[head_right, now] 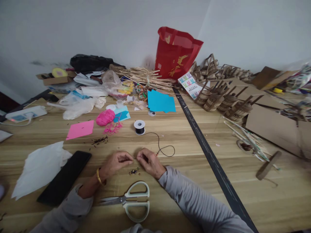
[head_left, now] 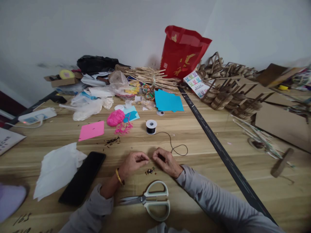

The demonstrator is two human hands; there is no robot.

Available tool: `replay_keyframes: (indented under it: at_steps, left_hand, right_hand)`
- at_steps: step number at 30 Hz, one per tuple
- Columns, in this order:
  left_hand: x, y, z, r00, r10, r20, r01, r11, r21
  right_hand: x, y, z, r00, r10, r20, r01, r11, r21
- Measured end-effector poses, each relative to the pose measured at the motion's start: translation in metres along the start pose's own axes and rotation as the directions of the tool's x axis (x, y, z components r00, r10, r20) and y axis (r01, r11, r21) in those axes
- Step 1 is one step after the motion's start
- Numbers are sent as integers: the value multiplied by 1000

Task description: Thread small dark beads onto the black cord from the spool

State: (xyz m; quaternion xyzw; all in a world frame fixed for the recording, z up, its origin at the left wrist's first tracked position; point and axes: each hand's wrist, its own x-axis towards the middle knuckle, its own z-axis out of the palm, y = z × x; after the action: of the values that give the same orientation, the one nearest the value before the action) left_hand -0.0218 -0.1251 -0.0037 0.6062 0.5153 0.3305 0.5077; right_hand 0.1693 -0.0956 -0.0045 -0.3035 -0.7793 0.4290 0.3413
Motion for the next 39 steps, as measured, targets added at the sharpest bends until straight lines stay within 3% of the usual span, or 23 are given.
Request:
replay_keyframes:
  at_steps: [5, 16, 39]
  left_hand:
    - [6, -3, 1, 999, -1, -42, -4, 993, -119]
    - [11, -7, 3, 1000, -12, -7, 10, 980, -197]
    - [8, -7, 1, 1000, 16, -21, -19, 987, -160]
  right_hand:
    - [0, -1, -1, 1000, 8, -10, -8, 1000, 0]
    - [-1, 3, 0, 1000, -22, -8, 22, 1000, -8]
    - [0, 2, 0, 1000, -25, 13, 26, 999, -38]
